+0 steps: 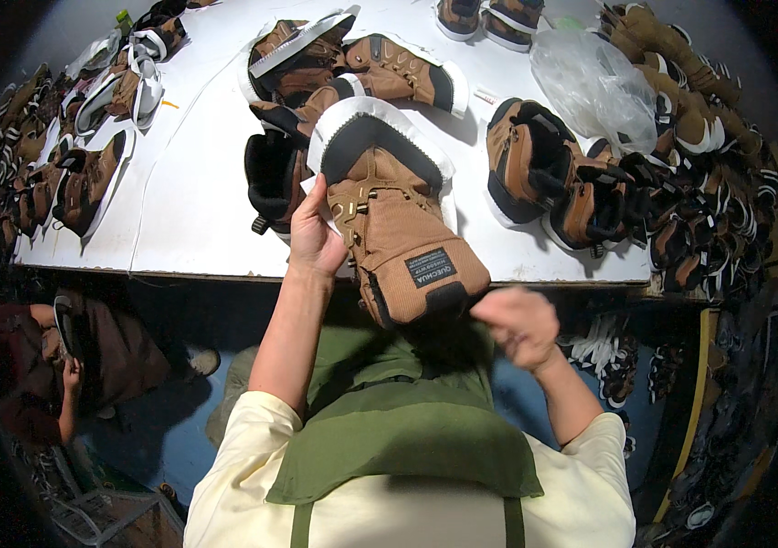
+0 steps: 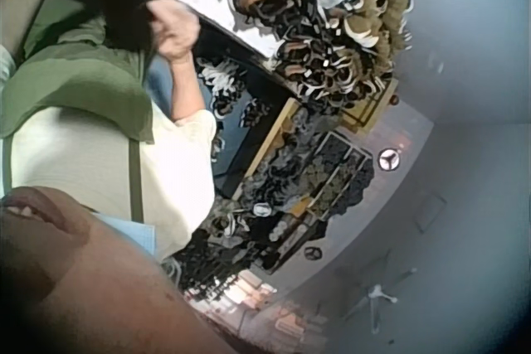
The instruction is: The person assembles brown hiking boots at a white workbench. They insert white foam insoles, thread laces through eyelets, and adjust the tongue and heel areas. The person handles multiple boots one at a time, turning them over to inspect different sides.
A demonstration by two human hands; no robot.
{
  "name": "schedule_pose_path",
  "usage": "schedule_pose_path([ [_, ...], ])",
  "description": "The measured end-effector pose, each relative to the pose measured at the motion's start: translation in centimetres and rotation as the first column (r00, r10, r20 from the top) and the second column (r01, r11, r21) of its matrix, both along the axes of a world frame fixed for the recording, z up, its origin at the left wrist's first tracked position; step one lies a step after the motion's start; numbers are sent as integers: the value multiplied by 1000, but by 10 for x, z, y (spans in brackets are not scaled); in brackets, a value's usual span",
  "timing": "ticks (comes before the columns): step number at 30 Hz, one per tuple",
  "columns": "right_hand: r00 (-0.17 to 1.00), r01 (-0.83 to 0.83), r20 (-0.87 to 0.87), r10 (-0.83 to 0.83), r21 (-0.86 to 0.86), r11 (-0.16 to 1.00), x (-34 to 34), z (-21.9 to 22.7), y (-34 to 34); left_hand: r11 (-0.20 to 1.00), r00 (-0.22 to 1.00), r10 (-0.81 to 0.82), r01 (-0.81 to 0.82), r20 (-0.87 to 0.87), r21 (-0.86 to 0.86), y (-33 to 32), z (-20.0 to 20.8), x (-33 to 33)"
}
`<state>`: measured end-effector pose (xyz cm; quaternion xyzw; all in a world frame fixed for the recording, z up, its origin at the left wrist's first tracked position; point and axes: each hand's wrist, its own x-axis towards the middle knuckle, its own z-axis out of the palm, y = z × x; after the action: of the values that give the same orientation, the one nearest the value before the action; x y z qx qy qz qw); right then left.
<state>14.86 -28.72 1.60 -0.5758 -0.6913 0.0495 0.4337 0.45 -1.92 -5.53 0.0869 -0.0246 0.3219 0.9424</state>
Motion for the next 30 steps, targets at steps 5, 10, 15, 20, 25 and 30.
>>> schedule_pose_path([
  [5, 811, 377, -469, -350, -38, 925, 22, 16, 46, 999, 999, -47, 48, 8, -17, -6, -3, 0],
  [10, 636, 357, -640, -431, -251, 900, 38, -6, 98, 991, 987, -135, 132, 86, 38, -21, 11, -7],
  [15, 395, -80, -895, -205, -256, 963, 38, -26, 100, 984, 978, -180, 179, 102, 19, -24, 9, -11],
  [20, 283, -181, -940, -192, -249, 952, 28, -19, 101, 992, 992, -129, 129, 15, -4, -32, 9, -14],
  [25, 400, -142, -898, -182, -257, 956, 18, -2, 102, 995, 994, -99, 97, -43, -30, -40, 15, -16],
  [30, 276, -164, -932, -235, -287, 944, 16, 2, 107, 990, 985, -124, 114, -118, -87, -48, 21, -15],
])
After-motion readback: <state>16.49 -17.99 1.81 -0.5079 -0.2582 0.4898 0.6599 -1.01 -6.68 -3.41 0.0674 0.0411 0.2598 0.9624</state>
